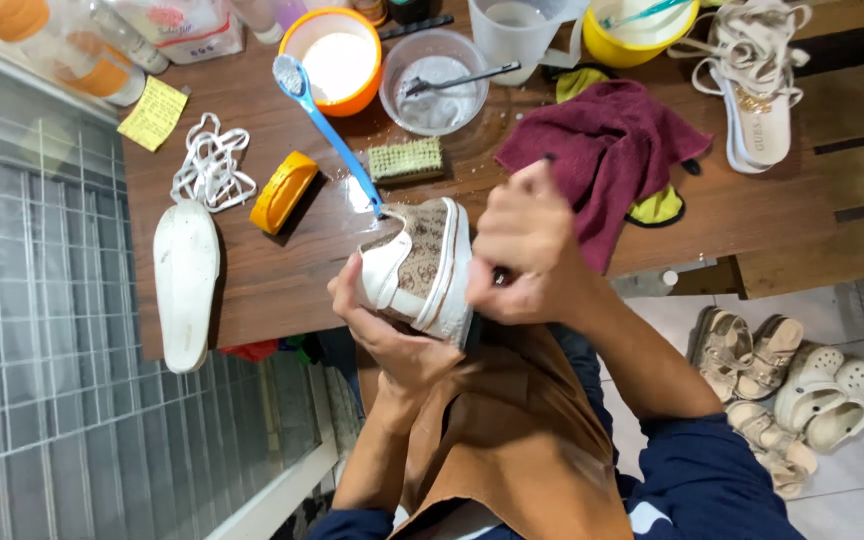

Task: The person scrubs a patterned sneaker with a small brush, focusing on the white rubber sole and the upper fabric. They repeatedly dip the brush into a bowl of soapy water and wipe the shoe with a maroon cloth to remove dirt and foam.

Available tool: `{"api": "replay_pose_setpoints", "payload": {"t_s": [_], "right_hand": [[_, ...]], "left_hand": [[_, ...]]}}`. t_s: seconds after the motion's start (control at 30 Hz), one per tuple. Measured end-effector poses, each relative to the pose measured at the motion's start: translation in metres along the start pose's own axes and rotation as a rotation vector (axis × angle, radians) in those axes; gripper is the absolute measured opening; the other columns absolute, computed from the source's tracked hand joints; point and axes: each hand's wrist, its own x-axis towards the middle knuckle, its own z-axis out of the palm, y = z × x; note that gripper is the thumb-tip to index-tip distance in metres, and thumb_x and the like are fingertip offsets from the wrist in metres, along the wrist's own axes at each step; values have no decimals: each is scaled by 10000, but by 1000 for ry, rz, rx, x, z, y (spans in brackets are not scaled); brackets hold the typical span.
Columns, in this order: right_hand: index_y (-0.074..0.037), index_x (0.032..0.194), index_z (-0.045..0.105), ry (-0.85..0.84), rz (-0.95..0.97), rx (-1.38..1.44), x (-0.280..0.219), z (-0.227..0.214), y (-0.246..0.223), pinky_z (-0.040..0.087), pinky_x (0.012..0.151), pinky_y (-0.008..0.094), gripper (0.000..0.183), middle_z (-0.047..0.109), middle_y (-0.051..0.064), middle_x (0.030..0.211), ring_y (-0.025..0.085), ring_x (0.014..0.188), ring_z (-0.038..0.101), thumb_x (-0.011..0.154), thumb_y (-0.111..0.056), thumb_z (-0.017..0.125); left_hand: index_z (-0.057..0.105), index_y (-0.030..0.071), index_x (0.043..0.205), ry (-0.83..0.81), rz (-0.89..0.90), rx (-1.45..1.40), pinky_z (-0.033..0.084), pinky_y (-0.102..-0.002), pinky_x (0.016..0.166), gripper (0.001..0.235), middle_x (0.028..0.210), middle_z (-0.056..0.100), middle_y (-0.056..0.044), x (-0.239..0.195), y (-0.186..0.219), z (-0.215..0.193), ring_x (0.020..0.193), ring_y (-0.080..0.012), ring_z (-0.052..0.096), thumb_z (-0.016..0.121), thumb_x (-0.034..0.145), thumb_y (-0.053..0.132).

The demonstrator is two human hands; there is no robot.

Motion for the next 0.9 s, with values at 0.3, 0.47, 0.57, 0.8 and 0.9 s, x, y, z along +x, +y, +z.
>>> {"api": "replay_pose_setpoints", "payload": {"t_s": [0.3, 0.47, 0.57, 0.8, 0.9], "right_hand": [[-139, 506, 429, 5, 102, 64, 2, 2, -10, 358, 696, 368, 311, 410, -21, 532, 212, 514, 450, 742, -75, 621], [-158, 550, 442, 128, 55, -111, -5, 1, 26, 329, 711, 369, 330, 385, 0, 560, 207, 524, 361, 786, -100, 666], [-177, 547, 431, 119, 101, 24, 4, 2, 7, 328, 714, 358, 339, 365, -26, 557, 196, 513, 330, 779, -93, 662], [-218, 520, 476, 56, 167, 151, 0, 3, -9, 314, 694, 362, 320, 417, -55, 544, 181, 505, 419, 753, -112, 667], [-192, 506, 477, 56, 111, -26, -10, 14, 26, 335, 646, 382, 331, 408, -18, 525, 233, 469, 383, 768, -74, 641]], "left_hand": [[410, -135, 1356, 6, -62, 2, 403, -479, 1059, 1202, 1227, 531, -295, 4, 13, -2, 1162, -392, 585, 998, 468, 422], [421, -110, 1360, 27, -57, 46, 421, -479, 1038, 1038, 1200, 549, -270, 11, 23, -2, 1121, -390, 605, 974, 562, 258], [423, -112, 1358, 39, -68, 43, 416, -478, 1038, 1035, 1182, 539, -268, 11, 21, 4, 1120, -383, 597, 944, 523, 208], [414, -104, 1366, 55, -111, -3, 401, -466, 1040, 1127, 1162, 519, -253, 0, 14, -5, 1111, -328, 576, 978, 482, 309], [423, -103, 1378, 58, -121, 51, 417, -441, 1039, 1065, 1175, 539, -258, 9, 27, 2, 1133, -350, 602, 975, 546, 267]]}}
